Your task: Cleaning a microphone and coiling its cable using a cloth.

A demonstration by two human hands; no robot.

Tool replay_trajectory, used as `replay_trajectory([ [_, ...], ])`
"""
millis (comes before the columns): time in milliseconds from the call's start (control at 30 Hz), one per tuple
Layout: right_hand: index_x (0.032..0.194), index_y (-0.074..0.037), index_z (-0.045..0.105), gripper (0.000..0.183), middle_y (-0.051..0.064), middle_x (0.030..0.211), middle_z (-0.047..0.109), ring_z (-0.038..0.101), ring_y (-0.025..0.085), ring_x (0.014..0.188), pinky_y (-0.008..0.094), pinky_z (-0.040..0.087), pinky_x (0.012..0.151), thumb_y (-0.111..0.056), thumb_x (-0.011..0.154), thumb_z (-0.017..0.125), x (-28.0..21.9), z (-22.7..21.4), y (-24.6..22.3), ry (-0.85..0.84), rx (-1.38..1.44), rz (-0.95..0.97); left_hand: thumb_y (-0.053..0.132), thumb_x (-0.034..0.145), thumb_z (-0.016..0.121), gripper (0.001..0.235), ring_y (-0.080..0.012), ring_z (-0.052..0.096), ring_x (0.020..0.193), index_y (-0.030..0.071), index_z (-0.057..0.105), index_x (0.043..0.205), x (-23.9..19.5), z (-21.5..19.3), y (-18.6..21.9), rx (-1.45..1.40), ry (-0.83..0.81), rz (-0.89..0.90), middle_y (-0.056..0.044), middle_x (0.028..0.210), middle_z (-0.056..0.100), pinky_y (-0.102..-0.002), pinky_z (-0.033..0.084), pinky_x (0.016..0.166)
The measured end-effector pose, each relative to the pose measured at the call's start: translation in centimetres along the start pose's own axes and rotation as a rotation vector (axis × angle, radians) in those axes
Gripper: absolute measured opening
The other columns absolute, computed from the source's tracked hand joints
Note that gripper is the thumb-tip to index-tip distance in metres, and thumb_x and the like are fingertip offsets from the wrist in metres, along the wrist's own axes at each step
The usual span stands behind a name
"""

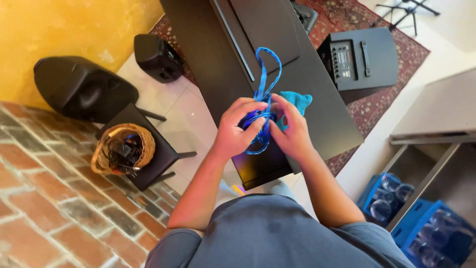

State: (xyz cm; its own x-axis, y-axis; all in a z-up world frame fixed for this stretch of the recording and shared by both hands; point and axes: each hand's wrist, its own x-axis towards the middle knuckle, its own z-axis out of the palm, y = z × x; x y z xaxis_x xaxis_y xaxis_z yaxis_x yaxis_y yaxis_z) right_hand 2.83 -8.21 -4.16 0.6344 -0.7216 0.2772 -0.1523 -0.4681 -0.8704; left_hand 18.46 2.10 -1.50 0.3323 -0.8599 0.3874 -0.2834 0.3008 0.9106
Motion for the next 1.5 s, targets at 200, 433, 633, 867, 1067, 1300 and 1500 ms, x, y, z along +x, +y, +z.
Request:
replay_trajectory([
  [200, 0.126, -0.002, 0.065, 0.034, 0.014, 0.107, 0.069, 0.069, 0.028, 0.097, 0.034, 0.054, 0.086, 0.0, 0.092, 0.065, -1.1, 5.1, -1.7, 0.138, -0.12, -0.099, 0.0, 0.093, 0.072, 0.025, -0.0229, 0.07, 0.107, 0.004, 0.07, 0.117, 1.1, -5.6, -1.9, -0.095, -0.237, 0.123, -0.01, 0.114, 0.069, -0.034, 0.057, 0.097],
  [433, 0.116, 0.0, 0.066, 0.028, 0.014, 0.089, 0.061, 0.063, 0.028, 0.08, 0.034, 0.05, 0.072, -0.001, 0.088, 0.067, -0.3, 9.2, -5.9, 0.345, -0.182, 0.05, 0.002, 0.089, 0.076, 0.026, -0.0255, 0.07, 0.104, 0.004, 0.07, 0.114, 4.3, -9.1, -0.5, -0.069, -0.355, 0.199, -0.012, 0.113, 0.068, -0.034, 0.057, 0.094],
  [633, 0.115, 0.0, 0.068, 0.024, 0.01, 0.094, 0.068, 0.066, 0.021, 0.08, 0.031, 0.053, 0.074, -0.007, 0.093, 0.075, 0.8, 9.0, -7.3, 0.434, -0.156, 0.099, 0.001, 0.091, 0.08, 0.023, -0.0214, 0.07, 0.098, 0.003, 0.071, 0.112, 6.0, -9.5, -1.3, -0.047, -0.286, 0.27, -0.009, 0.108, 0.068, -0.031, 0.058, 0.086],
  [867, 0.118, 0.0, 0.052, 0.043, 0.013, 0.109, 0.062, 0.064, 0.025, 0.1, 0.036, 0.053, 0.092, -0.004, 0.083, 0.077, 3.8, 10.5, -4.1, 0.569, -0.116, 0.034, 0.001, 0.094, 0.075, 0.015, -0.0134, 0.069, 0.073, 0.002, 0.071, 0.108, 10.8, -9.7, -2.9, -0.153, -0.443, 0.108, -0.009, 0.102, 0.066, -0.025, 0.057, 0.068],
  [1067, 0.114, -0.004, 0.063, 0.034, 0.022, 0.115, 0.054, 0.058, 0.032, 0.106, 0.037, 0.049, 0.093, -0.001, 0.083, 0.077, 10.3, 13.6, -5.4, 0.83, -0.474, 0.048, 0.003, 0.094, 0.076, 0.011, -0.0151, 0.068, 0.08, 0.003, 0.071, 0.103, 17.6, -10.6, -7.8, -0.19, -0.559, 0.129, -0.008, 0.099, 0.065, -0.028, 0.055, 0.072],
  [1300, 0.115, 0.001, 0.066, 0.02, 0.011, 0.101, 0.068, 0.067, 0.023, 0.092, 0.032, 0.054, 0.084, 0.004, 0.096, 0.067, 13.5, 14.5, -6.5, 0.803, -0.22, -0.001, 0.003, 0.093, 0.076, 0.01, -0.0187, 0.064, 0.087, 0.003, 0.071, 0.101, 23.7, -11.5, -9.5, -0.158, -0.515, 0.177, -0.008, 0.096, 0.063, -0.029, 0.053, 0.079],
  [1500, 0.108, -0.001, 0.069, 0.03, 0.011, 0.102, 0.068, 0.066, 0.022, 0.091, 0.035, 0.054, 0.085, 0.006, 0.088, 0.048, 10.6, 13.4, -4.3, 0.838, 0.676, -0.206, 0.0, 0.097, 0.072, 0.007, -0.0182, 0.064, 0.093, 0.002, 0.067, 0.101, 26.1, -10.3, -11.0, -0.092, -0.306, 0.319, -0.008, 0.101, 0.062, -0.03, 0.053, 0.084],
])
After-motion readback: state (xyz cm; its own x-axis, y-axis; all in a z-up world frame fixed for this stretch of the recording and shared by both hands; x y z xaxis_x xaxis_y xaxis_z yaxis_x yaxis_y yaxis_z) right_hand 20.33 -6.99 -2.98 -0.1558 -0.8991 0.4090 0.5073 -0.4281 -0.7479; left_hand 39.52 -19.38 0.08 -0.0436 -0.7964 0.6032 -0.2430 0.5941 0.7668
